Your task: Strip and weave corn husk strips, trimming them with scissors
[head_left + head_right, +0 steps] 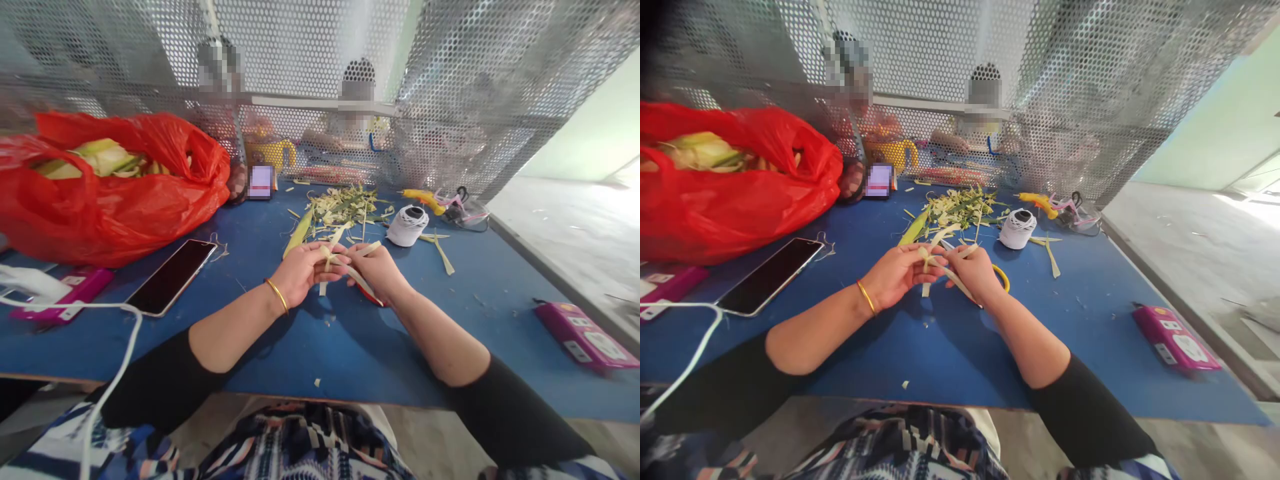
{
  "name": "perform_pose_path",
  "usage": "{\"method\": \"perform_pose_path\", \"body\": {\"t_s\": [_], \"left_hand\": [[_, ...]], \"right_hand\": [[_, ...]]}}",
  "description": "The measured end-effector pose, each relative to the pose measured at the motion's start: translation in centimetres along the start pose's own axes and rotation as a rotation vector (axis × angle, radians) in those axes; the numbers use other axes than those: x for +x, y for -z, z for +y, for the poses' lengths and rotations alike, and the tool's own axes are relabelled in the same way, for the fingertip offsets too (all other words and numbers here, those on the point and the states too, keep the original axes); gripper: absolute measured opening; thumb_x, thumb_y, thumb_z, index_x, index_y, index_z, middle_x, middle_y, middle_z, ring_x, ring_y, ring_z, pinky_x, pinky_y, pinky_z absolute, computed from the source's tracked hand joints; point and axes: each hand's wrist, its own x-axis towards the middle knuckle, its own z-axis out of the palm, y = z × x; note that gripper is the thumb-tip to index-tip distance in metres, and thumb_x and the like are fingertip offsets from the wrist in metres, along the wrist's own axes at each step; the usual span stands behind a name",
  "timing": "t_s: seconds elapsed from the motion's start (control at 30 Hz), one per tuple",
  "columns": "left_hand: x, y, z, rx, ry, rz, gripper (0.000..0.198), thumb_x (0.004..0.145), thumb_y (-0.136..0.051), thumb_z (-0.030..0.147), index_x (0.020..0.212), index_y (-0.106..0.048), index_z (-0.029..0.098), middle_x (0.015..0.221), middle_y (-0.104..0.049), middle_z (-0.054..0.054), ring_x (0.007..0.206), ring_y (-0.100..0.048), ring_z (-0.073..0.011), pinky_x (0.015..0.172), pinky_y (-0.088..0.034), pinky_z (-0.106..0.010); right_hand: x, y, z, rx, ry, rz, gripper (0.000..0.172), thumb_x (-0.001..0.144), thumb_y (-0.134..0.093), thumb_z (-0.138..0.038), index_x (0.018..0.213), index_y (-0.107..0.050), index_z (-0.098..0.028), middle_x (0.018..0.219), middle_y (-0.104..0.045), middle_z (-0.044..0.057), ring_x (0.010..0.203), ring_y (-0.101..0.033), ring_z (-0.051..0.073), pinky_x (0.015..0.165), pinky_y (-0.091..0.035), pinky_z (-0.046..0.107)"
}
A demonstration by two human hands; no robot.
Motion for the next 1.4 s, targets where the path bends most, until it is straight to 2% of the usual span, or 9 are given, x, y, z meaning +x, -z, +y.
{"method": "perform_pose_path", "body": {"t_s": [0.13,0.2,0.3,0.4,0.57,0.77,0.93,1.17,1.4], "left_hand": [[0.1,0.1,0.8,-0.09,0.104,0.007,0.022,0.094,-0.053,0.01,0.096,-0.074,0.013,0.073,-0.076,-0.007,0.056,-0.071,-0.0111,0.052,-0.057,-0.017],[0.2,0.2,1.2,-0.14,0.074,0.094,0.023,0.097,-0.05,0.009,0.096,-0.073,0.012,0.075,-0.076,-0.006,0.055,-0.07,-0.0094,0.052,-0.056,-0.016],[0.6,0.6,1.5,-0.187,0.018,0.189,0.024,0.097,-0.049,0.009,0.1,-0.073,0.011,0.077,-0.076,-0.006,0.055,-0.069,-0.0087,0.05,-0.055,-0.015],[0.9,1.0,1.4,-0.18,-0.009,0.195,0.024,0.094,-0.054,0.009,0.106,-0.073,0.013,0.077,-0.076,-0.006,0.055,-0.068,-0.0097,0.049,-0.053,-0.015],[0.9,1.1,0.9,-0.077,-0.012,0.113,0.02,0.088,-0.06,0.01,0.097,-0.077,0.013,0.077,-0.075,-0.008,0.058,-0.065,-0.0103,0.055,-0.053,-0.018],[0.1,0.6,0.6,0.154,-0.025,-0.061,0.009,0.082,-0.071,0.018,0.077,-0.076,0.014,0.063,-0.071,-0.006,0.052,-0.064,-0.0116,0.056,-0.053,-0.022],[-0.6,0.5,0.2,0.273,0.021,-0.254,0.014,0.08,-0.076,0.027,0.083,-0.077,0.013,0.065,-0.073,-0.009,0.055,-0.065,-0.013,0.058,-0.054,-0.024],[-0.4,0.7,0.4,0.265,0.069,-0.201,0.014,0.078,-0.081,0.025,0.073,-0.072,0.014,0.069,-0.074,-0.01,0.053,-0.065,-0.0127,0.056,-0.054,-0.024],[0.4,1.3,-0.3,0.203,0.046,-0.107,0.019,0.068,-0.088,0.02,0.081,-0.075,0.017,0.072,-0.075,-0.007,0.053,-0.065,-0.0121,0.049,-0.05,-0.02]], "right_hand": [[-0.1,0.1,-0.2,-0.054,-0.04,-0.097,0.024,0.081,-0.072,-0.035,0.067,-0.063,-0.017,0.052,-0.062,-0.001,0.036,-0.052,0.009,0.039,-0.04,0.021],[-0.1,0.4,-0.1,-0.244,0.06,-0.018,0.021,0.084,-0.07,-0.037,0.079,-0.066,-0.017,0.057,-0.066,0.0,0.04,-0.056,0.011,0.041,-0.041,0.023],[-0.1,0.9,0.4,-0.675,0.35,0.172,0.034,0.081,-0.075,-0.03,0.111,-0.066,-0.016,0.067,-0.072,0.001,0.054,-0.064,0.018,0.047,-0.041,0.025],[-0.3,1.1,0.8,-0.957,0.768,0.097,0.044,0.088,-0.067,-0.023,0.131,-0.059,-0.019,0.081,-0.075,0.003,0.064,-0.066,0.018,0.056,-0.045,0.027],[-0.7,1.1,1.0,-0.998,1.32,-0.042,0.024,0.103,-0.047,-0.022,0.102,-0.071,-0.021,0.086,-0.073,0.006,0.072,-0.063,0.016,0.069,-0.046,0.029],[-1.1,1.1,0.0,-0.484,1.147,0.224,0.017,0.1,-0.05,-0.026,0.087,-0.06,-0.022,0.087,-0.067,0.005,0.083,-0.063,0.018,0.075,-0.049,0.031],[-1.1,1.4,-0.3,-0.553,0.872,0.133,0.015,0.096,-0.048,-0.027,0.082,-0.051,-0.023,0.067,-0.061,-0.001,0.061,-0.055,0.014,0.061,-0.042,0.025],[-1.5,0.9,-0.6,-0.718,0.611,0.134,0.016,0.089,-0.048,-0.029,0.074,-0.045,-0.025,0.054,-0.05,-0.005,0.047,-0.041,0.012,0.05,-0.027,0.024],[-0.7,0.5,-0.2,-0.556,0.514,0.165,0.021,0.083,-0.051,-0.029,0.065,-0.042,-0.024,0.051,-0.044,-0.006,0.05,-0.038,0.012,0.05,-0.027,0.024]]}}
